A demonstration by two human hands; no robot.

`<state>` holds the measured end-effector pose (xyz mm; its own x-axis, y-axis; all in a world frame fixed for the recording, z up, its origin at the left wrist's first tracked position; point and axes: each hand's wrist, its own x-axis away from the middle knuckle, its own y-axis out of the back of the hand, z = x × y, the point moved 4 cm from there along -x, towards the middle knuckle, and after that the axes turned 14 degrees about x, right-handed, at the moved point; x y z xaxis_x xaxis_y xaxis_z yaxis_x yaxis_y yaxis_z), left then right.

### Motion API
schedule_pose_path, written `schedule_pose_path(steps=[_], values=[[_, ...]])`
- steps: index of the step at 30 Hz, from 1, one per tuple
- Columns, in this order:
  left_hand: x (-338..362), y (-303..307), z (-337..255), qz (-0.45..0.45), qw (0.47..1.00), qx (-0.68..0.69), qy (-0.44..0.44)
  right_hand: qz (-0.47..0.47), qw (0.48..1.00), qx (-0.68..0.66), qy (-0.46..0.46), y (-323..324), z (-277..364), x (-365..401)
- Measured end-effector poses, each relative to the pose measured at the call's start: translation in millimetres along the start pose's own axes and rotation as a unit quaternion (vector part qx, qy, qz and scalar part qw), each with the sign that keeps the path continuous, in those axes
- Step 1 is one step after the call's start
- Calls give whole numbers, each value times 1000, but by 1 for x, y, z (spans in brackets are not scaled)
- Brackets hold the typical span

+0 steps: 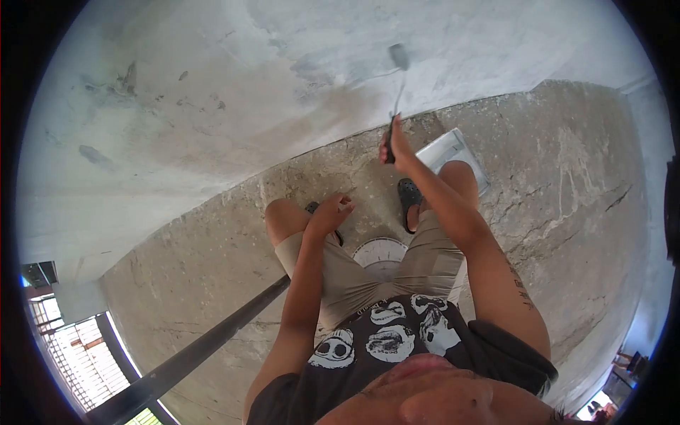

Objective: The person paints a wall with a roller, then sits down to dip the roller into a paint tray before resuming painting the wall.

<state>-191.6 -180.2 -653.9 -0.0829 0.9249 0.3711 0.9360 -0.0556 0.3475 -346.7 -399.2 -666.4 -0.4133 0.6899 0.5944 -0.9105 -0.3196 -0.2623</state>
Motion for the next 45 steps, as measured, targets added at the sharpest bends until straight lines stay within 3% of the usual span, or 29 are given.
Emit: schedule_pose_path(steps=[3, 7, 9, 13, 18, 20, 21, 24, 34, 40, 45], values=[[0, -5, -4, 7, 1000, 0, 18, 96, 990, 84, -61, -8, -28, 9], [-1, -5, -3, -6, 1000, 10, -10, 46, 991, 108, -70, 4, -26, 5], [-1, -4, 3, -9, 1000, 11, -7, -32, 998, 47, -36, 13, -11, -2], [0, -2, 5, -7, 1000, -6, -11, -51, 999, -9, 13, 23, 24, -11], [-3, -3, 1, 7, 999, -48, 9, 1, 997, 63, -32, -2, -19, 5], [-2, -7, 2, 7, 999, -33, 24, 78, 979, 169, -80, -4, -28, 19], [-1, -9, -2, 10, 999, -34, 25, 66, 973, 205, -82, 1, -29, 20], [0, -7, -6, 4, 999, -19, 27, 28, 975, 211, -67, 10, -26, 19], [2, 1, 7, -7, 1000, -12, -5, 24, 983, 159, -85, 2, -32, 18], [3, 2, -2, -4, 1000, -10, 3, 7, 977, 208, -56, 4, -41, 6], [3, 2, -1, -2, 1000, -9, 1, -40, 921, 383, 55, 2, -48, -5]])
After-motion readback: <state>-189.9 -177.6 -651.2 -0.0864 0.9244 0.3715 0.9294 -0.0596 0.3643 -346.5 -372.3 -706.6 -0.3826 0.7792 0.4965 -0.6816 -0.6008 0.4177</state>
